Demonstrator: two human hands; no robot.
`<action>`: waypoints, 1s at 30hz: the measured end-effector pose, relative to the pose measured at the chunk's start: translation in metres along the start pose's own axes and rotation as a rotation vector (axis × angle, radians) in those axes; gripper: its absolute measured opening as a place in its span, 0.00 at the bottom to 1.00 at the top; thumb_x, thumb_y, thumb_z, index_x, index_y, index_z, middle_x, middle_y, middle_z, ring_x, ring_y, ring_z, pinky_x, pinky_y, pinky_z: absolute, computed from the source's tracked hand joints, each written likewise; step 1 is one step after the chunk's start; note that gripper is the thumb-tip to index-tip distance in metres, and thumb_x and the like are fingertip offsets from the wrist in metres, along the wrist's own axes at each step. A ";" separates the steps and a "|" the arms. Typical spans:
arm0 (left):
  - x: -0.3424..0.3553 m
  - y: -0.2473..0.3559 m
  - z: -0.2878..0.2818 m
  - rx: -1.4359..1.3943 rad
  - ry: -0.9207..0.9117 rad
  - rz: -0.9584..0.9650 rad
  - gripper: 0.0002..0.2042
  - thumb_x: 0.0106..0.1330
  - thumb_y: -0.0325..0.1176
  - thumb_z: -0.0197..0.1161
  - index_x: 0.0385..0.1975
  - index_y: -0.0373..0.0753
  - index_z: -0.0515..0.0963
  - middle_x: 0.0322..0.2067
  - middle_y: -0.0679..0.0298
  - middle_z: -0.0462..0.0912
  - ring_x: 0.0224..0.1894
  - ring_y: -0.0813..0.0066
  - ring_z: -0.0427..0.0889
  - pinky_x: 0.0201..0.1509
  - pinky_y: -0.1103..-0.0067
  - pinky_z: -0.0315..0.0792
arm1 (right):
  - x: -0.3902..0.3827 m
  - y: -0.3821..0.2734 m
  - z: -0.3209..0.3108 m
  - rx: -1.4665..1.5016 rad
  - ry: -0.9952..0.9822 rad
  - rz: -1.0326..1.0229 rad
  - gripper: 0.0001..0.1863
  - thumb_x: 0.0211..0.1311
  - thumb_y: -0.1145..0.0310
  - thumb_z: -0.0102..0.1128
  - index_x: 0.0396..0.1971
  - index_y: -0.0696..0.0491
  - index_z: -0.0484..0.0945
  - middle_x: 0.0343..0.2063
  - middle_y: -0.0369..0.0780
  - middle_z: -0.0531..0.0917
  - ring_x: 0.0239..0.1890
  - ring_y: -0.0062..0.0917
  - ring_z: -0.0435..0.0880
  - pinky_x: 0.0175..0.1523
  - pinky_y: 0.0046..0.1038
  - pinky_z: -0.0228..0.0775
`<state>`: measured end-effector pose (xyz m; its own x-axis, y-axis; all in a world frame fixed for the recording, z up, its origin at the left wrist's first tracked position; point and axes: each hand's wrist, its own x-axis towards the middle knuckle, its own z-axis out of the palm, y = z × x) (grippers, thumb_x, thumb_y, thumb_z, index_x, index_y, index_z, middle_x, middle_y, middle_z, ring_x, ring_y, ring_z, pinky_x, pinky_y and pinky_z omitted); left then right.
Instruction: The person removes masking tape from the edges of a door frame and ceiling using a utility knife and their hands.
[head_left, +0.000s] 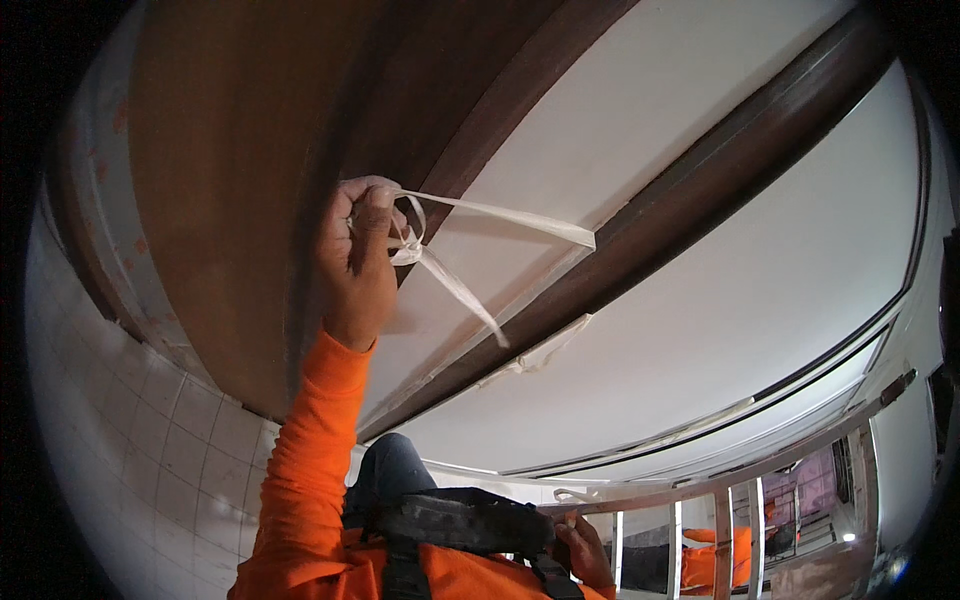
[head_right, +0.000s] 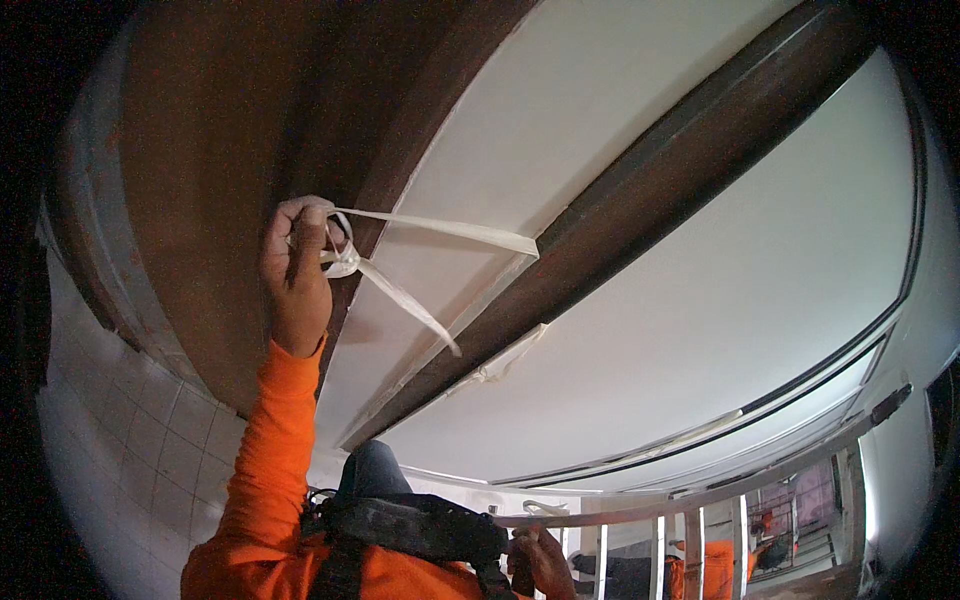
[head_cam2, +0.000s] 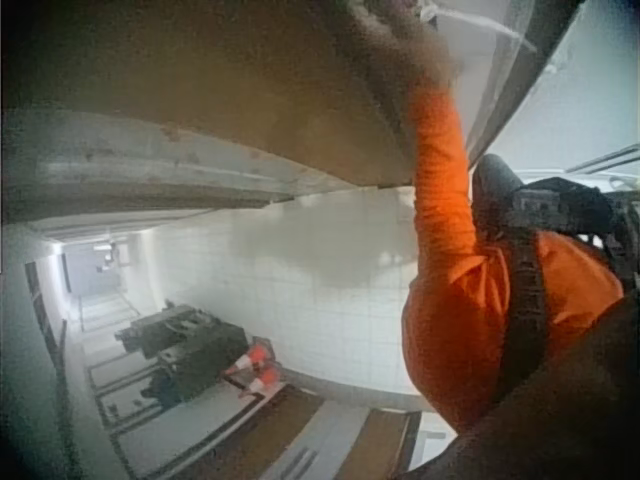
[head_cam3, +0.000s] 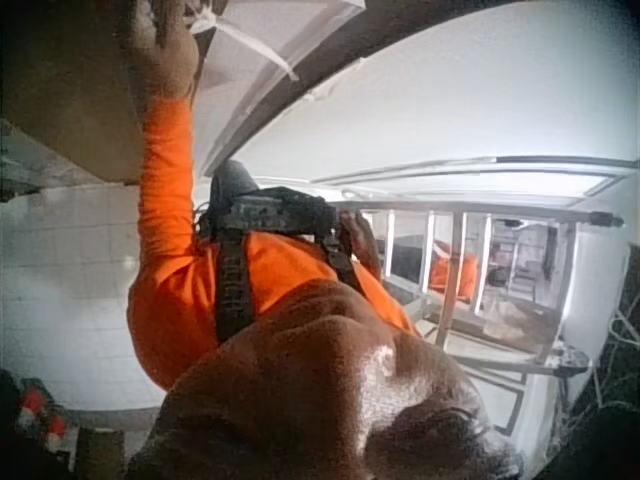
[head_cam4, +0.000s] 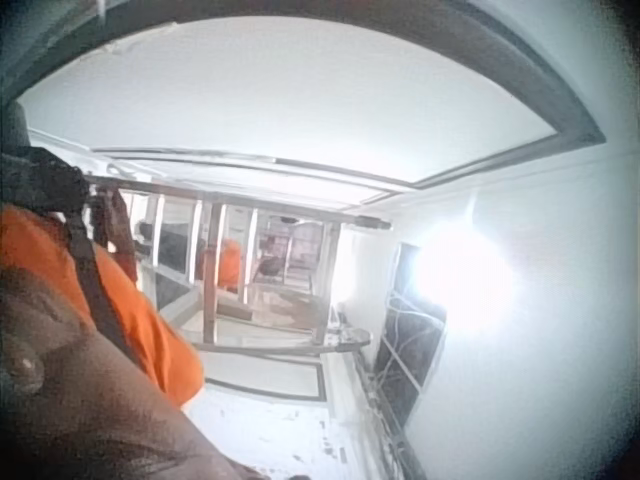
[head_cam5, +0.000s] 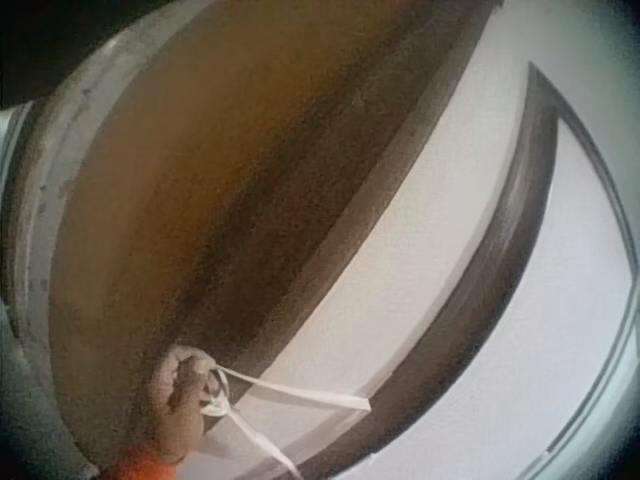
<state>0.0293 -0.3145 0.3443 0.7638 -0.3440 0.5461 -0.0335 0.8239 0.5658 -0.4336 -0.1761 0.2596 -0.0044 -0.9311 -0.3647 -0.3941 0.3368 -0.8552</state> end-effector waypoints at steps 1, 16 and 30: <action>-0.001 0.000 -0.002 -0.003 -0.002 0.001 0.07 0.78 0.33 0.57 0.42 0.36 0.77 0.30 0.69 0.79 0.30 0.87 0.74 0.34 0.85 0.70 | 0.004 0.002 -0.002 0.002 0.002 -0.002 0.17 0.73 0.51 0.59 0.30 0.49 0.78 0.17 0.29 0.73 0.16 0.14 0.67 0.22 0.21 0.56; -0.020 0.023 0.009 -0.533 -0.169 -0.206 0.09 0.79 0.34 0.49 0.49 0.38 0.71 0.39 0.61 0.79 0.56 0.70 0.77 0.69 0.66 0.69 | 0.088 -0.206 0.056 0.244 -0.270 -0.552 0.33 0.77 0.45 0.45 0.61 0.61 0.72 0.19 0.36 0.75 0.18 0.19 0.73 0.23 0.21 0.65; 0.027 0.027 0.093 0.179 -0.618 0.065 0.06 0.70 0.30 0.62 0.36 0.35 0.79 0.30 0.60 0.83 0.33 0.79 0.82 0.37 0.78 0.76 | 0.097 -0.350 0.093 -0.248 0.010 -0.990 0.14 0.79 0.60 0.47 0.44 0.56 0.74 0.23 0.35 0.76 0.20 0.17 0.72 0.26 0.22 0.66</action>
<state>-0.0109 -0.3434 0.4319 0.2464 -0.5358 0.8076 -0.2147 0.7824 0.5845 -0.2103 -0.3710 0.4896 0.4192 -0.7774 0.4689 -0.4044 -0.6223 -0.6702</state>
